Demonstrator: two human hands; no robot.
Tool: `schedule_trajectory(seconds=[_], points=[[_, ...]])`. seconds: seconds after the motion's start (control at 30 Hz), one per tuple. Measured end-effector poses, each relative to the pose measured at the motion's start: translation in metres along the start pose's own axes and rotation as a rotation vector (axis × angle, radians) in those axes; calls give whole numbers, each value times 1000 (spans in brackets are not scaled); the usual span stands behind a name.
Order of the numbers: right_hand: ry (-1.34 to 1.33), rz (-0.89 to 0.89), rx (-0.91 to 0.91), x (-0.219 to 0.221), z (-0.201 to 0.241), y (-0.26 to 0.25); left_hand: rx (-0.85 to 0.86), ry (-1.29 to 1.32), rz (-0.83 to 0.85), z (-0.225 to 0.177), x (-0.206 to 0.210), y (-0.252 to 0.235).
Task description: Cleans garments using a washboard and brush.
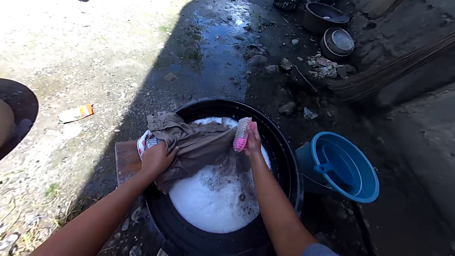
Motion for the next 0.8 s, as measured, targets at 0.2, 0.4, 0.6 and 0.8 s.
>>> schedule_trajectory(seconds=[0.2,0.4,0.6,0.8], points=[[998,-296,-250,-73,-35,21,-37,-63,69,-6,-1,3],[1268,-30,51,-46,-69,75,-28,-125,71,-9,6,5],[1096,623,-290,133,-33,116,-53,-138,118,-8,6,6],[1379,399,20,92,-36,2,-44,-133,140,-5,8,5]])
Point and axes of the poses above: each hand's wrist, its own y-axis away from the middle knuckle, its own x-axis out of the palm, z = x × y, the point moved 5 cm from there along -y, towards the middle knuckle, and after that the axes turned 4 degrees about -z, right-handed, at the moved point
